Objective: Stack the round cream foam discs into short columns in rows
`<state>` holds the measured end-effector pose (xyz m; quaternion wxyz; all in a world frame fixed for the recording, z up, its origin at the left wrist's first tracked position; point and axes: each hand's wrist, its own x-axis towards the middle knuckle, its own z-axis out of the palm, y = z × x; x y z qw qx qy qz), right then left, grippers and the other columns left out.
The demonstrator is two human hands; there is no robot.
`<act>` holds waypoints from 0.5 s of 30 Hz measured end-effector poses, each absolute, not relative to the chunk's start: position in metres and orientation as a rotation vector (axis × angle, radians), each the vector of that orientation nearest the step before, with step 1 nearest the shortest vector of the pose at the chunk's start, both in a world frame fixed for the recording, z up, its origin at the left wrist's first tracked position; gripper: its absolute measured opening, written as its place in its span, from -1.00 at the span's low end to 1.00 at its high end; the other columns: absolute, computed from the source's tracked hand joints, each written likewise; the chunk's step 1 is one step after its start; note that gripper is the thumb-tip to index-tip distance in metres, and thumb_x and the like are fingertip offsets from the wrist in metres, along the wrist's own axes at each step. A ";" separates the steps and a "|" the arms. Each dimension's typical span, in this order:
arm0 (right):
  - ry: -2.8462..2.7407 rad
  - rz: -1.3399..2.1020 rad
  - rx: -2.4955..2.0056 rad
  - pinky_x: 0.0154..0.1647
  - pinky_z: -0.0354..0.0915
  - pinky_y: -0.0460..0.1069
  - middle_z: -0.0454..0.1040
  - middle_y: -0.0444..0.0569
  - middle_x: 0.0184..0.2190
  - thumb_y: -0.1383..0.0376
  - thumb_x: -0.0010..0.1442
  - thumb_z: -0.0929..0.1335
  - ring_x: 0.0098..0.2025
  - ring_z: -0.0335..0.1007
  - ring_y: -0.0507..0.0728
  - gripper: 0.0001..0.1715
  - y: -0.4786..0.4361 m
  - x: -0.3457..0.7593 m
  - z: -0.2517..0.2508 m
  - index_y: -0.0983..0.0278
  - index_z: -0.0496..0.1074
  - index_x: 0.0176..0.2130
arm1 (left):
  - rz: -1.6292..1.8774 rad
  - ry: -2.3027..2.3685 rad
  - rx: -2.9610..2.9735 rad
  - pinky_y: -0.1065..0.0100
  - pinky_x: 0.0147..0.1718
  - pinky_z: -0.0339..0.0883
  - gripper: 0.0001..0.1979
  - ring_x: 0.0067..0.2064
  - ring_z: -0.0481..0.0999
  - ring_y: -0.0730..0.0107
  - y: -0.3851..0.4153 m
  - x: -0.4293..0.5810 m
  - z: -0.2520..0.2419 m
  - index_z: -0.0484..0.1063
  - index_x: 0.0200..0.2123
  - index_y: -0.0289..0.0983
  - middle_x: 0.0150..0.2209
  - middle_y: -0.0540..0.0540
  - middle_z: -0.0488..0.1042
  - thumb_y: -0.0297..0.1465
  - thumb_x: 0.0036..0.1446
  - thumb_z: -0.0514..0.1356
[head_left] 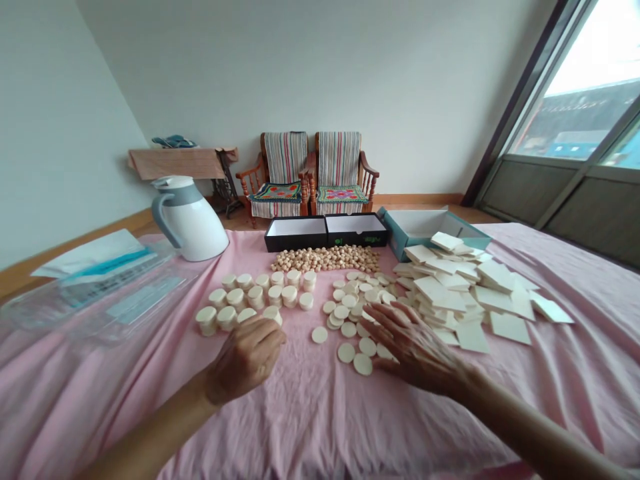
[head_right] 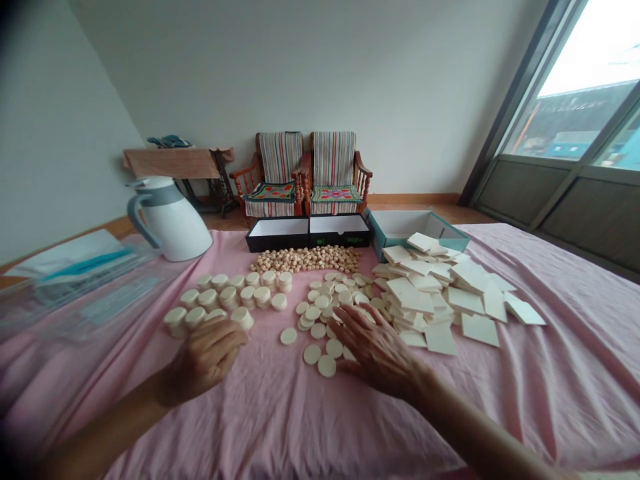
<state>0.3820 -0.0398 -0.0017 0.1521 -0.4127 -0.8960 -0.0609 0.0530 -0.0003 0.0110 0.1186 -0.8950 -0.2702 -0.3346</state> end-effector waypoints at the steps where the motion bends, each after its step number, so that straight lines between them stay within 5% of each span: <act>1: -2.549 -0.163 -1.175 0.19 -0.02 0.26 0.23 0.11 0.19 0.11 0.17 0.31 0.23 0.05 0.27 -0.30 -0.033 0.380 0.001 0.18 0.12 0.24 | -0.911 -0.842 -2.707 0.38 -0.39 0.32 -0.79 -0.43 0.43 0.42 -0.001 0.061 0.014 0.37 -0.46 -0.26 -0.50 -0.03 0.42 -0.62 0.09 0.03; 7: -2.242 -0.043 -1.289 0.00 0.16 0.11 0.43 0.13 -0.05 0.17 0.27 0.21 -0.01 0.30 0.19 -0.59 0.006 0.356 0.017 0.28 0.34 0.04 | -0.773 -1.167 -3.037 0.34 -0.17 0.35 -0.69 -0.16 0.46 0.34 0.002 0.103 0.020 0.40 -0.16 -0.22 -0.20 -0.10 0.45 -0.62 0.08 0.03; 15: -2.073 -0.067 -1.384 -0.07 0.17 0.06 0.47 0.08 -0.17 0.27 0.24 0.21 -0.11 0.31 0.17 -0.71 0.034 0.350 -0.020 0.30 0.40 -0.10 | -0.576 -1.322 -3.122 0.25 -0.07 0.31 -0.63 -0.07 0.40 0.24 0.003 0.112 0.002 0.41 -0.08 -0.20 -0.17 -0.09 0.43 -0.58 0.02 0.15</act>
